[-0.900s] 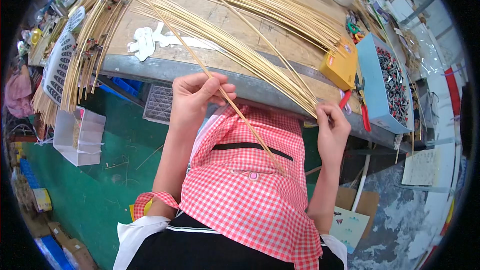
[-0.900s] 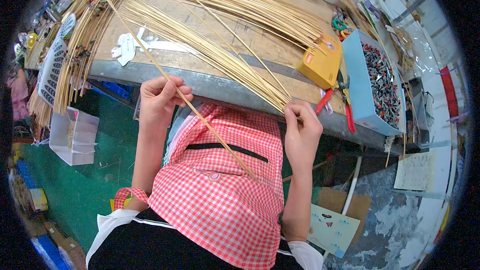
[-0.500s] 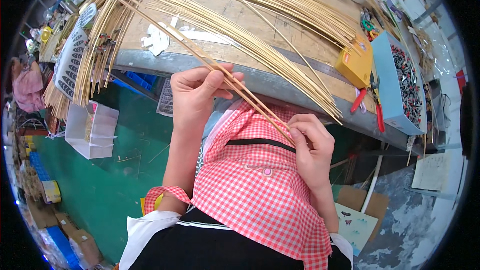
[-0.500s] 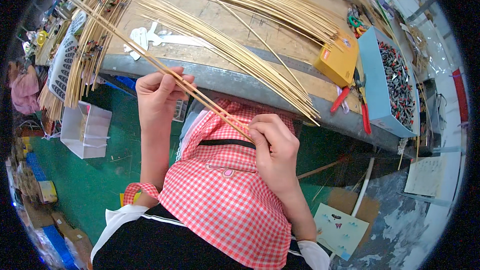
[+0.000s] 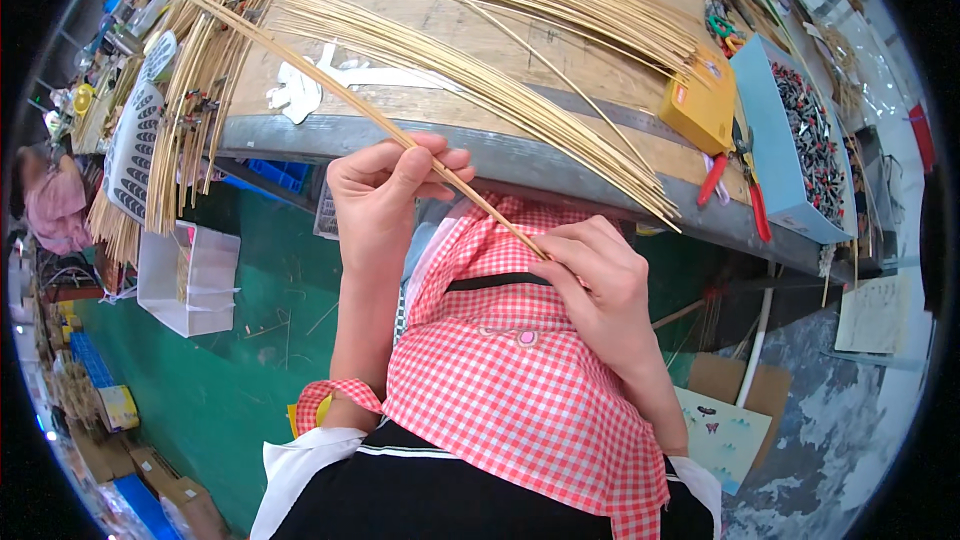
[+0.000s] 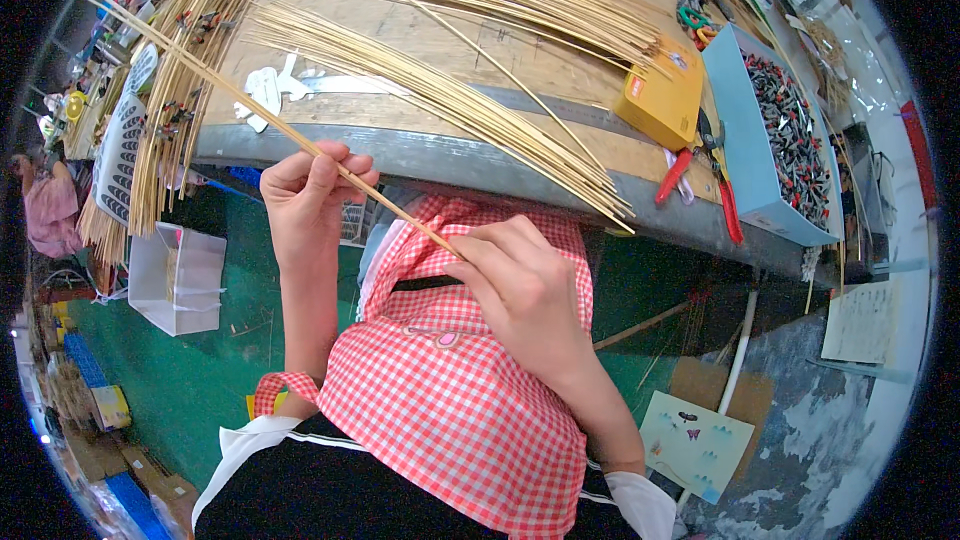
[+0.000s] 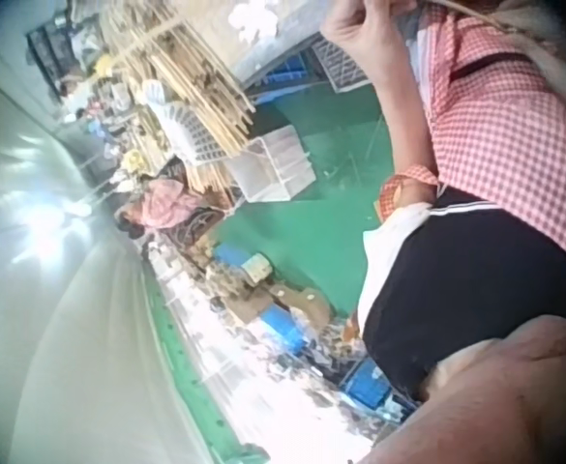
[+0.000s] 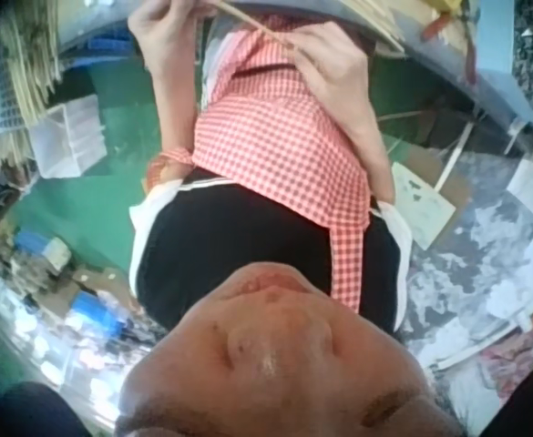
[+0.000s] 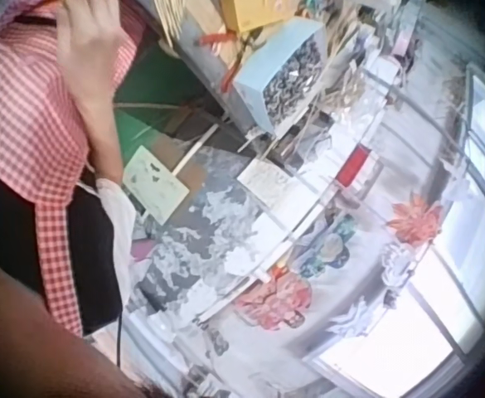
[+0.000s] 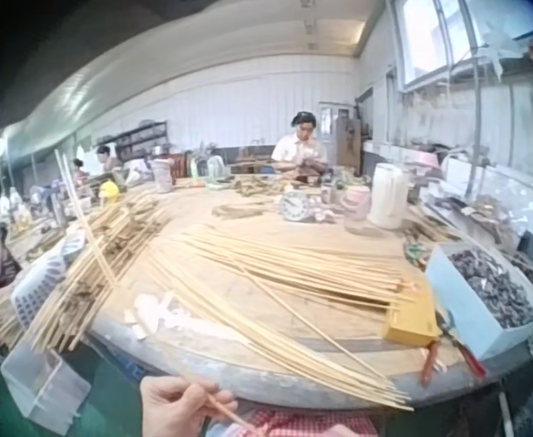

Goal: The person sits at a workbench and repeatedly picks up thin bamboo sticks, aligns them, and secures them with small metal fasteners. They handle the sticks one by one, using their fingers to manipulate the fasteners onto the bamboo.

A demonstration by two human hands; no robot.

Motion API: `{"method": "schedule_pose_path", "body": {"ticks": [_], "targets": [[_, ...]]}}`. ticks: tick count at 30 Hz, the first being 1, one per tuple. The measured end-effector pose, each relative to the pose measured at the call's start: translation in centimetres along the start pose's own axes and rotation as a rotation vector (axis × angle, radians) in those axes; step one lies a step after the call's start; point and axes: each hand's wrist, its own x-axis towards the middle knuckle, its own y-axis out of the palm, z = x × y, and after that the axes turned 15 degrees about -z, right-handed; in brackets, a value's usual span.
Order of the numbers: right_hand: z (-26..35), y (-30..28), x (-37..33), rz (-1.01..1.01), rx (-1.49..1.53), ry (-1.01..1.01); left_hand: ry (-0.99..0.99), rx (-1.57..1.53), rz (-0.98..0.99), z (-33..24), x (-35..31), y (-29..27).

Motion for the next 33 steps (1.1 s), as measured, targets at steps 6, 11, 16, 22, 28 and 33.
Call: {"method": "schedule_pose_path", "body": {"ticks": [6, 11, 16, 22, 28, 33], "targets": [[-0.3, 0.6, -0.2, 0.019, 0.049, 0.054, 0.017, 0.066, 0.003, -0.6, -0.7, 0.8], [-0.7, 0.4, 0.6, 0.069, 0.107, 0.066, 0.105, 0.123, 0.048, -1.6, -0.6, 1.8], [-0.7, 0.5, 1.9, 0.033, 0.08, 0.062, 0.157, 0.121, 0.143, -2.7, 0.5, 3.7], [-0.5, -0.5, 3.9, -0.056, 0.174, 0.161, 0.151, -0.027, 0.318, -2.4, 1.5, 6.0], [-1.1, -0.2, 3.3, -0.071, 0.329, 0.414, 0.062, 0.146, 0.392, -0.8, 0.2, 5.7], [0.4, -1.8, 4.9, -0.273, 0.174, 0.305, 0.106, 0.174, 0.405, -1.4, 0.1, 6.5]]}}
